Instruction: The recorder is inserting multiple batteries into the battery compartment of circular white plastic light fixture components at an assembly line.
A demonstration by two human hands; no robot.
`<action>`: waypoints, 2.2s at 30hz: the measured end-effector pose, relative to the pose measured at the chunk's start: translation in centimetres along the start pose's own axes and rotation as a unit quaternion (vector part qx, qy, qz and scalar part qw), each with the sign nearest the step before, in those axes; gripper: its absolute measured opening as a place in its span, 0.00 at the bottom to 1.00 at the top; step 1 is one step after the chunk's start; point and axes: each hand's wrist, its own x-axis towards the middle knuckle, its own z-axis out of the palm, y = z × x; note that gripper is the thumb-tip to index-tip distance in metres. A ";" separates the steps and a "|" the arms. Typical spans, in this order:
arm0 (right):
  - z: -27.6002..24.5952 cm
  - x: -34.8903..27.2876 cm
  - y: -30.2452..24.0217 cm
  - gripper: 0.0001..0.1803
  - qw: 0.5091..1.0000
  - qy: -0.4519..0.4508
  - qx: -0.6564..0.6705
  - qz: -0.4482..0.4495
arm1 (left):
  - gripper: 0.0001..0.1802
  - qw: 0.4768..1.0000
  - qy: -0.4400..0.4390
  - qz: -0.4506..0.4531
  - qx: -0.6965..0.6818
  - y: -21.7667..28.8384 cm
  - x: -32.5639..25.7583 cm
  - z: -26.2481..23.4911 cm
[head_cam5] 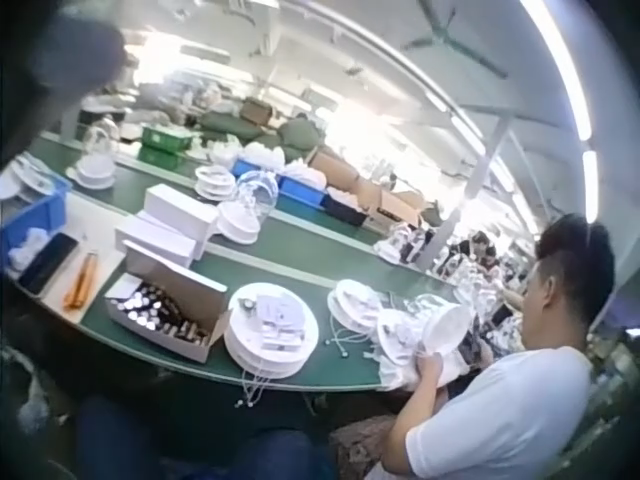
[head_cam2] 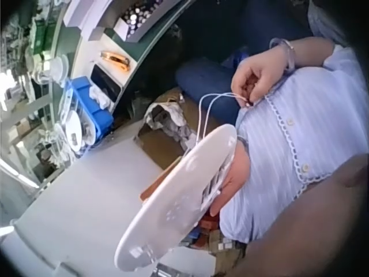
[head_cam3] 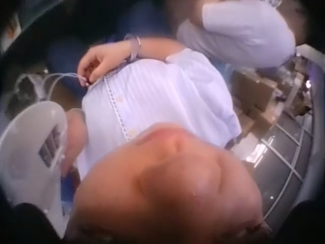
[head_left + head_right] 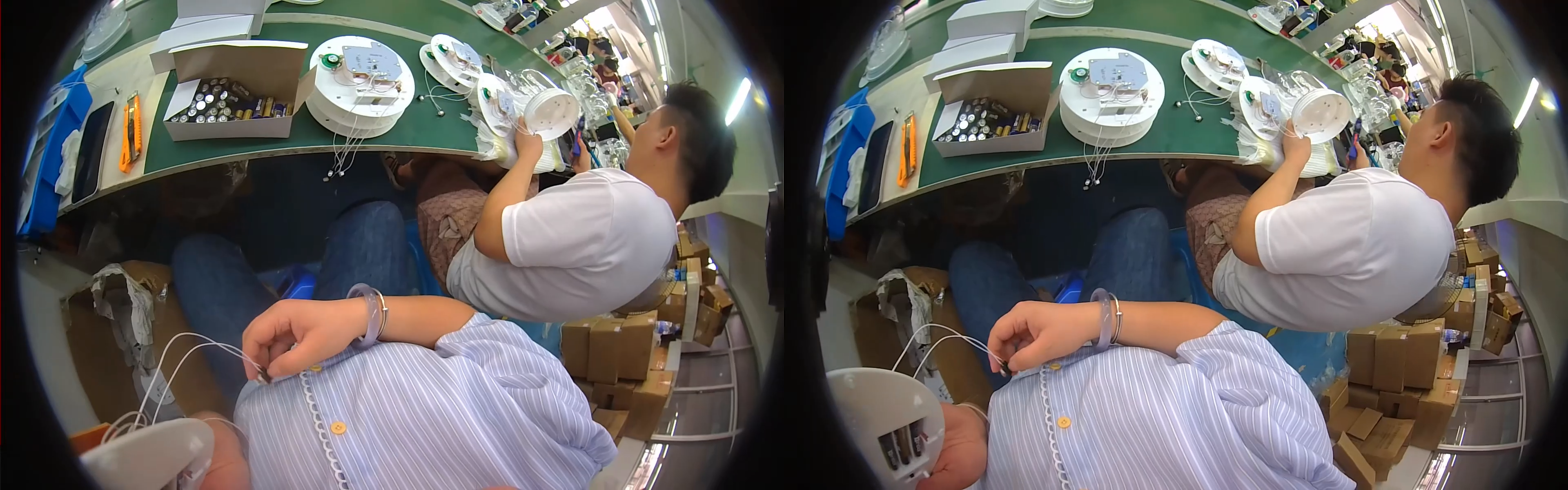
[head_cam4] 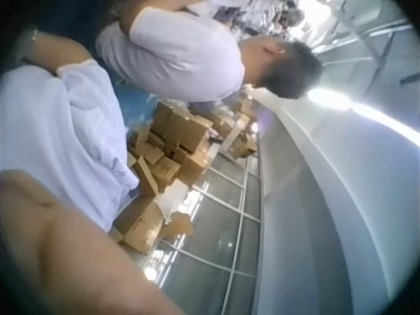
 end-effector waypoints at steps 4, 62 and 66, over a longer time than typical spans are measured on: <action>-0.4 0.0 -0.2 0.10 0.991 -0.045 0.114 0.050 | 0.22 1.000 -0.012 0.016 -0.019 -1.0 0.3 0.1; -5.2 -0.6 -4.6 0.26 0.934 0.194 -0.232 -0.189 | 0.22 0.687 0.335 -0.634 -0.117 -8.3 1.7 -0.4; -5.0 -1.5 -5.8 0.21 0.911 0.203 -0.262 -0.244 | 0.23 0.630 0.316 -0.663 -0.253 -8.6 1.4 -1.0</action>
